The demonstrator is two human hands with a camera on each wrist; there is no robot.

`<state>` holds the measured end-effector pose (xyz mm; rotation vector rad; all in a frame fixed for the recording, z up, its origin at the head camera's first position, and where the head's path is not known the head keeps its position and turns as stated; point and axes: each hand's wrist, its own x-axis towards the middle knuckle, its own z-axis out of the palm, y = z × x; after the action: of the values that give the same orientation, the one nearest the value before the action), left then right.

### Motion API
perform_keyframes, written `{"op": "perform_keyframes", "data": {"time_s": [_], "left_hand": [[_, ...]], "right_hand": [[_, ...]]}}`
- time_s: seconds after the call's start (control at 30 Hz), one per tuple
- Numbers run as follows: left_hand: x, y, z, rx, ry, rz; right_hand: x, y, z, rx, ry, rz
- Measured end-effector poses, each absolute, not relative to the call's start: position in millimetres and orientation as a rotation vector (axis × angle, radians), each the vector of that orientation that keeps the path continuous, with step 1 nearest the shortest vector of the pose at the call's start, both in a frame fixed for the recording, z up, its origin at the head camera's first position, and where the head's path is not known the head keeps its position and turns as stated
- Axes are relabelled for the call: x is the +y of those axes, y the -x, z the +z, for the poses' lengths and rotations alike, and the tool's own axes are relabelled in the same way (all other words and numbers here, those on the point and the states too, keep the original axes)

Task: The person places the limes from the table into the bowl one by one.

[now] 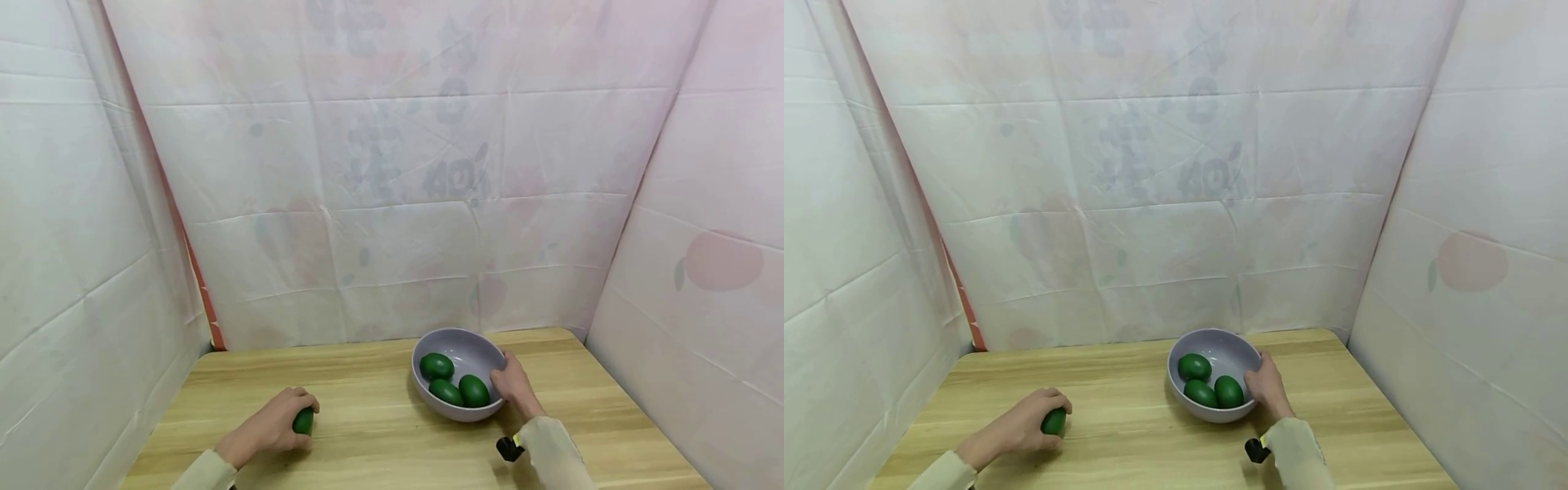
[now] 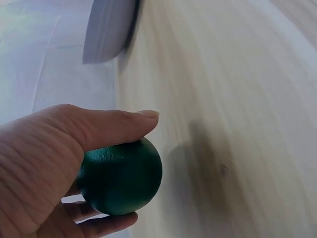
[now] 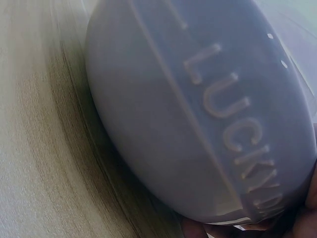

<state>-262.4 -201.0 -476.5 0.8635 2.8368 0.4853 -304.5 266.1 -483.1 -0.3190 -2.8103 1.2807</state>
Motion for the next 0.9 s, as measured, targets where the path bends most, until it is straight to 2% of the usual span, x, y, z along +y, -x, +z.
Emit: {"op": "perform_keyframes", "data": {"time_s": [0.33,0.9], "left_hand": [[-170,273,-460,2.915,-0.943,0.479],[-92,297,-421,2.979,-1.088,0.576]], "right_hand": [[267,307,-485,-2.805,0.330,1.286],[269,307,-488,-2.809,0.307,1.260]]}}
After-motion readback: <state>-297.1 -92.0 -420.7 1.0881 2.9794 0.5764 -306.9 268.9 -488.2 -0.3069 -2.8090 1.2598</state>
